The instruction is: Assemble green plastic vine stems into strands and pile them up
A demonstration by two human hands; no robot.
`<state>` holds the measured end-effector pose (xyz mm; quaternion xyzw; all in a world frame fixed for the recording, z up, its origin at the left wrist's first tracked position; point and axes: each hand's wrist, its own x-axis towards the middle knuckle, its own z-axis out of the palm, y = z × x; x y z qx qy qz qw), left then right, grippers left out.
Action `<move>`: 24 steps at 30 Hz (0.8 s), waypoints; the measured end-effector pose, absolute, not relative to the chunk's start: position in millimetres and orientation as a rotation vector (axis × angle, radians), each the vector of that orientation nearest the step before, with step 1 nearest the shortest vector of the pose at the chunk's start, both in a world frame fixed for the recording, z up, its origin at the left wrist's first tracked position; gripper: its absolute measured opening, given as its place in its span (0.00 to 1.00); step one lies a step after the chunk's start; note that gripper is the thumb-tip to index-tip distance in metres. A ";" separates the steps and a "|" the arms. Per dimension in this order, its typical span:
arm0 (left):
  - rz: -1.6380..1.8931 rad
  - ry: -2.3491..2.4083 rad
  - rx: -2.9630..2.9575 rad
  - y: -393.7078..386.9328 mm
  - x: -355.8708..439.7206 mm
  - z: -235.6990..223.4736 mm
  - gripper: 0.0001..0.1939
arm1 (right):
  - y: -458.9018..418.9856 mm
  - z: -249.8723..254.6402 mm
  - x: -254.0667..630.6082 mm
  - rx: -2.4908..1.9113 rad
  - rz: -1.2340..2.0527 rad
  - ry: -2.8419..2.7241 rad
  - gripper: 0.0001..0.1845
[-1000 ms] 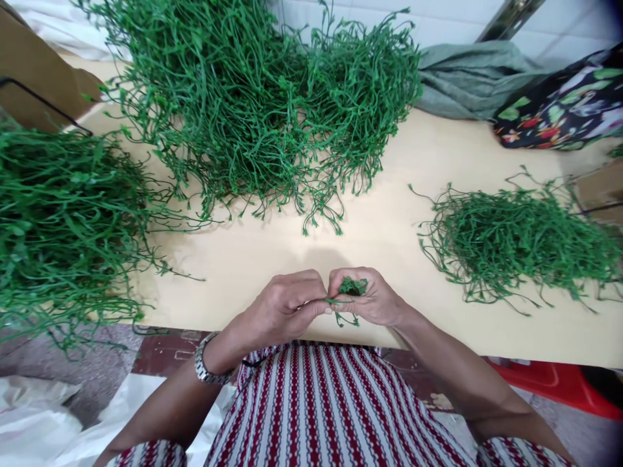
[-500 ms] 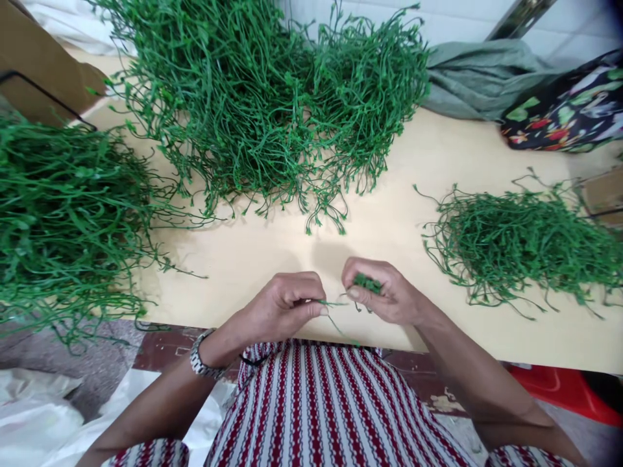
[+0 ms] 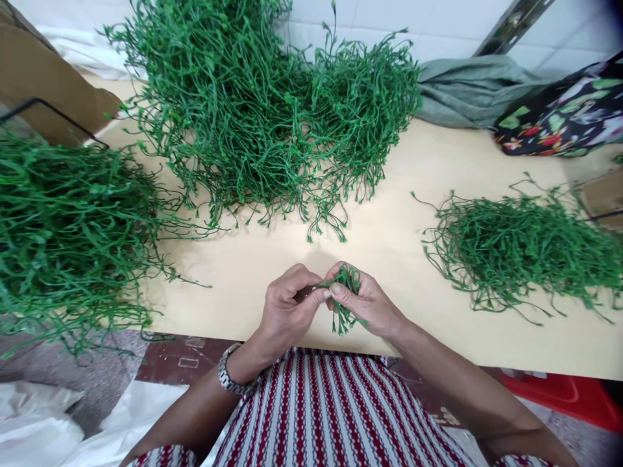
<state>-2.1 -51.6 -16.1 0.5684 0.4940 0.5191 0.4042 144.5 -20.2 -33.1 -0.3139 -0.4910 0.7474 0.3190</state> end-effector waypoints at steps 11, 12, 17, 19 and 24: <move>1.255 1.232 1.350 -49.3 -8.4 -20.6 0.05 | -27.7 -36.6 140.4 -0.841 2.160 -1.000 0.15; 1.242 1.241 1.389 -48.9 -8.4 -19.7 0.05 | -27.4 -36.8 140.5 -0.830 2.165 -0.999 0.15; 1.273 1.218 1.626 -49.3 -6.9 -18.4 0.06 | -28.1 -40.8 141.2 -0.831 2.275 -0.871 0.17; 1.289 1.214 1.717 -50.2 -6.1 -20.1 0.05 | -29.6 -42.8 140.9 -0.827 2.299 -0.821 0.18; 1.252 1.180 1.501 -51.9 -4.0 -20.8 0.05 | -32.2 -44.1 140.5 -0.799 2.304 -0.869 0.13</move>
